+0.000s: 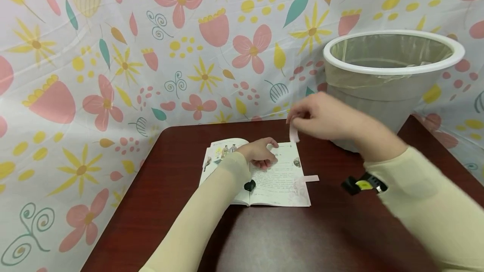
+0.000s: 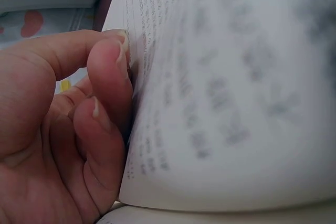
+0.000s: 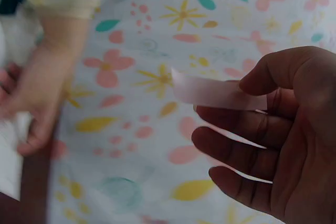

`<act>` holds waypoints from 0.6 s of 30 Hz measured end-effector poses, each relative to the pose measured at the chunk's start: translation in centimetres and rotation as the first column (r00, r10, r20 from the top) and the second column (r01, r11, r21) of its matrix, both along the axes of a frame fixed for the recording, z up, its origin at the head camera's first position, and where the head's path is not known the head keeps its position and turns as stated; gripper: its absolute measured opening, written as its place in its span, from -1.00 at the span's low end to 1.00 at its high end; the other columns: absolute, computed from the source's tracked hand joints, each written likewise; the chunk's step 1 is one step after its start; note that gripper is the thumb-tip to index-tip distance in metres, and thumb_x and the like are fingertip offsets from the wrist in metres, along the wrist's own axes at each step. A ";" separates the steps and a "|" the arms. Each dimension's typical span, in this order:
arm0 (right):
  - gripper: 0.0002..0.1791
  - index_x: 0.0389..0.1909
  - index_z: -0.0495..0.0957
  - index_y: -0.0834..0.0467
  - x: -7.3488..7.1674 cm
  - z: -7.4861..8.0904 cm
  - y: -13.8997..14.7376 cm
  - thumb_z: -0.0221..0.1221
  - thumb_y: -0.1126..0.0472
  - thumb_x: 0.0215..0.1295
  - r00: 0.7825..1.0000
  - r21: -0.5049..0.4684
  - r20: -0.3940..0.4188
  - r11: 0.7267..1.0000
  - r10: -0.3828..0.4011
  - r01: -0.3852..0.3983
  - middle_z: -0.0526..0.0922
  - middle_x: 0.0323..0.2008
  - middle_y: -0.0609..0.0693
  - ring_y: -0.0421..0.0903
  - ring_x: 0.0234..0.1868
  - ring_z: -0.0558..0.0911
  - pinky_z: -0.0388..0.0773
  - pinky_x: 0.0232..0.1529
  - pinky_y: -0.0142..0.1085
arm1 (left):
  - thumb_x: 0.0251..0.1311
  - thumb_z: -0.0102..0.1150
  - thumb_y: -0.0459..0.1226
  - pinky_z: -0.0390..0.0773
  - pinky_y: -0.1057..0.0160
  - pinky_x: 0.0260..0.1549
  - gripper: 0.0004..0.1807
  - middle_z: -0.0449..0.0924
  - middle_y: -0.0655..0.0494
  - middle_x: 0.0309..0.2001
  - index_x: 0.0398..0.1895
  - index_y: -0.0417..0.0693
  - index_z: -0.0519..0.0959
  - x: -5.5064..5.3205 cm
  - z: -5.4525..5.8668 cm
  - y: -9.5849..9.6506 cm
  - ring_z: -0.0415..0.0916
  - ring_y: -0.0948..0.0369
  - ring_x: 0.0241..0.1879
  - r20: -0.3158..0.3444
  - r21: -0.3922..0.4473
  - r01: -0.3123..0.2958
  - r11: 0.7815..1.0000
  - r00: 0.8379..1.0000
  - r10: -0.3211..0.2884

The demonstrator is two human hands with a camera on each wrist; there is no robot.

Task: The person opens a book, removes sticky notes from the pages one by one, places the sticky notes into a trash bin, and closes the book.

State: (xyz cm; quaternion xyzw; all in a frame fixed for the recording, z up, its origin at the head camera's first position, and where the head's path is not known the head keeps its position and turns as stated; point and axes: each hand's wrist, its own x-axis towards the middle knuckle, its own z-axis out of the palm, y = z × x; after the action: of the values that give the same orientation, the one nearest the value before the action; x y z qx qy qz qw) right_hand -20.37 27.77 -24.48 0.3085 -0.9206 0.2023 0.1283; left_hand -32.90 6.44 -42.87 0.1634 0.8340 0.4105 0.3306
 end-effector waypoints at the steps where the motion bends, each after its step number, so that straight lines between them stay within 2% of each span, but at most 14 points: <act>1: -0.72 -0.34 0.74 -0.18 0.1 1.2 0.3 0.27 0.33 0.27 1.000 0.013 -0.021 1.000 -0.003 0.003 0.67 -0.45 -0.32 -0.37 -0.46 0.51 0.45 -0.34 -0.48 | 0.31 0.32 -0.33 0.51 0.27 -0.58 -0.40 0.62 -0.04 -0.55 0.36 0.09 0.32 0.0 0.0 0.0 0.51 0.15 -0.64 -0.001 0.002 0.001 1.000 1.000 -0.001; 4: -0.74 -0.36 0.74 -0.16 0.0 4.7 1.2 0.28 0.33 0.26 0.996 0.052 -0.089 0.998 -0.022 0.026 0.68 -0.45 -0.28 -0.36 -0.46 0.52 0.42 -0.36 -0.52 | 0.30 0.31 -0.34 0.50 0.27 -0.58 -0.40 0.62 -0.04 -0.55 0.35 0.08 0.32 0.0 0.0 -0.1 0.51 0.16 -0.64 -0.007 0.003 0.002 1.000 1.000 -0.002; 8: -0.78 -0.38 0.74 -0.12 -0.9 9.2 2.6 0.25 0.29 0.26 0.981 0.100 -0.169 0.988 -0.098 0.116 0.65 -0.47 -0.24 -0.35 -0.49 0.46 0.33 -0.40 -0.51 | 0.29 0.33 -0.32 0.49 0.27 -0.59 -0.42 0.63 -0.03 -0.55 0.32 0.10 0.34 -0.3 -0.1 -0.2 0.52 0.16 -0.64 -0.013 -0.002 -0.003 1.000 1.000 0.003; 11: -0.82 -0.41 0.73 -0.07 -2.1 12.1 3.5 0.21 0.25 0.27 0.959 0.098 -0.213 0.973 -0.185 0.210 0.58 -0.56 -0.28 -0.34 -0.53 0.39 0.26 -0.42 -0.46 | 0.29 0.34 -0.31 0.49 0.27 -0.61 -0.44 0.63 -0.03 -0.56 0.30 0.13 0.35 -0.5 -0.2 -0.3 0.52 0.16 -0.65 -0.011 -0.003 -0.008 1.000 1.000 0.008; 13: -0.82 -0.44 0.72 0.01 -3.0 13.5 4.3 0.18 0.26 0.28 0.948 0.089 -0.246 0.969 -0.203 0.230 0.53 -0.57 -0.30 -0.32 -0.54 0.34 0.22 -0.45 -0.43 | 0.30 0.34 -0.30 0.49 0.27 -0.62 -0.45 0.63 -0.02 -0.57 0.29 0.14 0.35 -0.6 -0.2 -0.3 0.52 0.16 -0.66 -0.008 0.000 -0.013 1.000 1.000 0.013; 16: -0.76 -0.45 0.69 0.15 -4.8 15.3 5.9 0.08 0.33 0.34 0.955 0.040 -0.212 0.974 -0.209 0.222 0.50 -0.59 -0.36 -0.29 -0.59 0.32 0.21 -0.50 -0.41 | 0.30 0.34 -0.30 0.49 0.27 -0.61 -0.44 0.62 -0.02 -0.57 0.29 0.13 0.35 -0.5 -0.2 -0.4 0.51 0.16 -0.66 -0.001 0.004 -0.014 1.000 1.000 0.014; 18: -0.72 -0.46 0.65 0.10 -6.2 16.1 7.3 0.02 0.38 0.34 0.961 -0.008 -0.182 0.978 -0.206 0.208 0.49 -0.58 -0.38 -0.31 -0.58 0.33 0.23 -0.52 -0.45 | 0.30 0.34 -0.30 0.49 0.27 -0.61 -0.44 0.62 -0.02 -0.57 0.30 0.13 0.35 -0.5 -0.2 -0.4 0.52 0.17 -0.65 0.002 0.005 -0.012 1.000 1.000 0.012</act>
State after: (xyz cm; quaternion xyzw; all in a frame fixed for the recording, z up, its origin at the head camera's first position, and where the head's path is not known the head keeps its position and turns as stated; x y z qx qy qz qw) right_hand -26.58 35.04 -8.42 0.2282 -0.9334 0.1537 0.2306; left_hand -33.36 6.08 -43.03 0.1585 0.8337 0.4147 0.3285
